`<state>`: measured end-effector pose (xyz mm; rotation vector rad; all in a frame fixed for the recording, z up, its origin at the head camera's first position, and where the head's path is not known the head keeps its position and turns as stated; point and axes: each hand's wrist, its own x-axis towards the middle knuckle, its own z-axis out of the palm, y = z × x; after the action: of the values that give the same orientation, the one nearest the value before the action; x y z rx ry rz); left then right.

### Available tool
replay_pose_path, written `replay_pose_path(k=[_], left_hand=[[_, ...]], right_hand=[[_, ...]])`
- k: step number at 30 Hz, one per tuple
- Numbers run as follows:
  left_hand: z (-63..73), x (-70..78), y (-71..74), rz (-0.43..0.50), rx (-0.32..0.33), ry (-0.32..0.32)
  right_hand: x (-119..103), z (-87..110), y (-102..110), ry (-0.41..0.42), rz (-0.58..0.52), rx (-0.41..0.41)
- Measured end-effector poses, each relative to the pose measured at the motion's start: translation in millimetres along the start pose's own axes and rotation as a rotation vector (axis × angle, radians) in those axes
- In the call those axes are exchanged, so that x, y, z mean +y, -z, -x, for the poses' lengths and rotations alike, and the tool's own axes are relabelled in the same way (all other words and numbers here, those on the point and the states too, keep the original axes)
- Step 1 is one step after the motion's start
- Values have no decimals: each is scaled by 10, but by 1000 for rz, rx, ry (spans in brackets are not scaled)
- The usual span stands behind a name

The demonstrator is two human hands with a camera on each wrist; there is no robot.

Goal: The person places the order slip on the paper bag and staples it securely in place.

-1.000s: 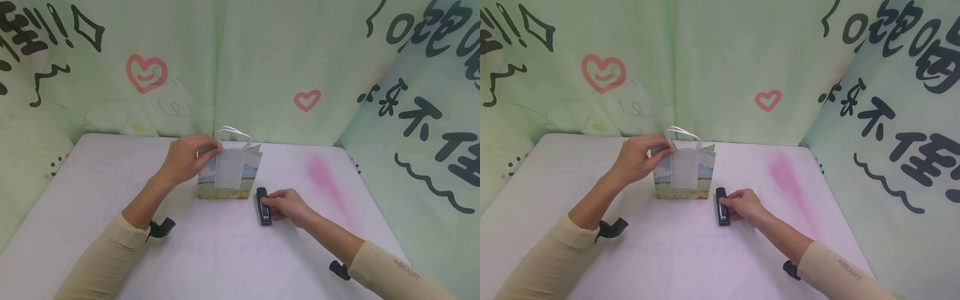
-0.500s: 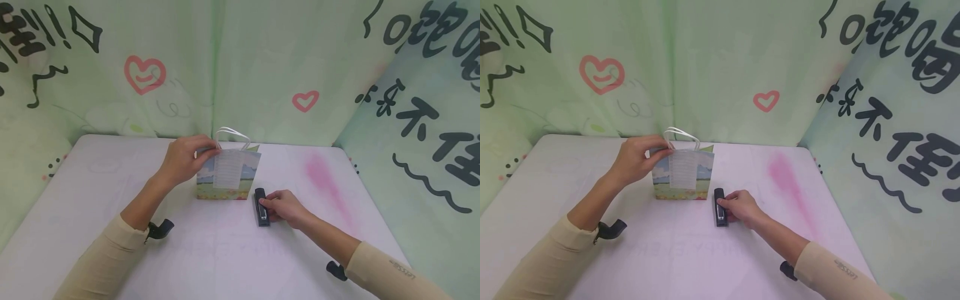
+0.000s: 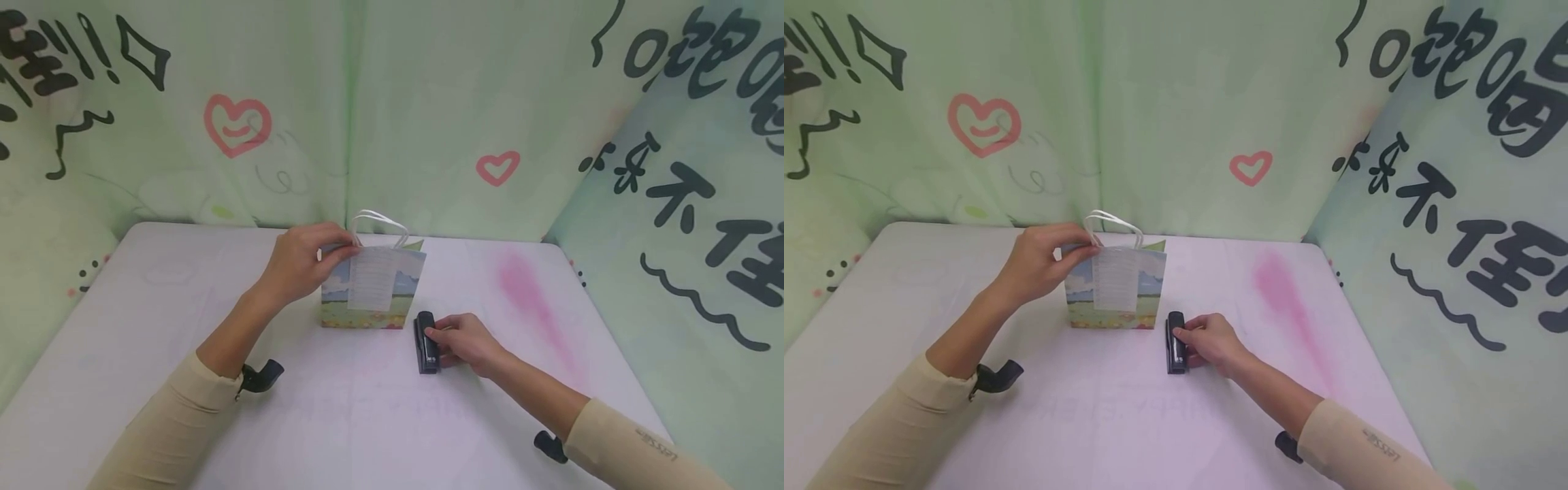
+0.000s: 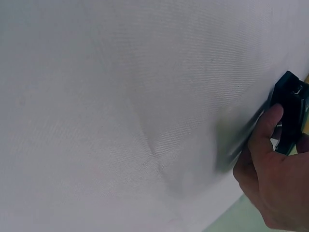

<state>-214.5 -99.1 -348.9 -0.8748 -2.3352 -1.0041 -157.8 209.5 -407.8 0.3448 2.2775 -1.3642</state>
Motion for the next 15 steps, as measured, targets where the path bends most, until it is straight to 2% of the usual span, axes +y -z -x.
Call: replay_pose_path(k=[6, 9, 15], left_hand=[[9, -43, 24, 22, -21, -2], [23, -58, 42, 27, -37, 7], [65, -60, 82, 52, -91, 43]], right_hand=[[23, -28, 25, -5, 38, 11], [64, -49, 61, 23, 99, 53], [103, -41, 255, 202, 264, 190]])
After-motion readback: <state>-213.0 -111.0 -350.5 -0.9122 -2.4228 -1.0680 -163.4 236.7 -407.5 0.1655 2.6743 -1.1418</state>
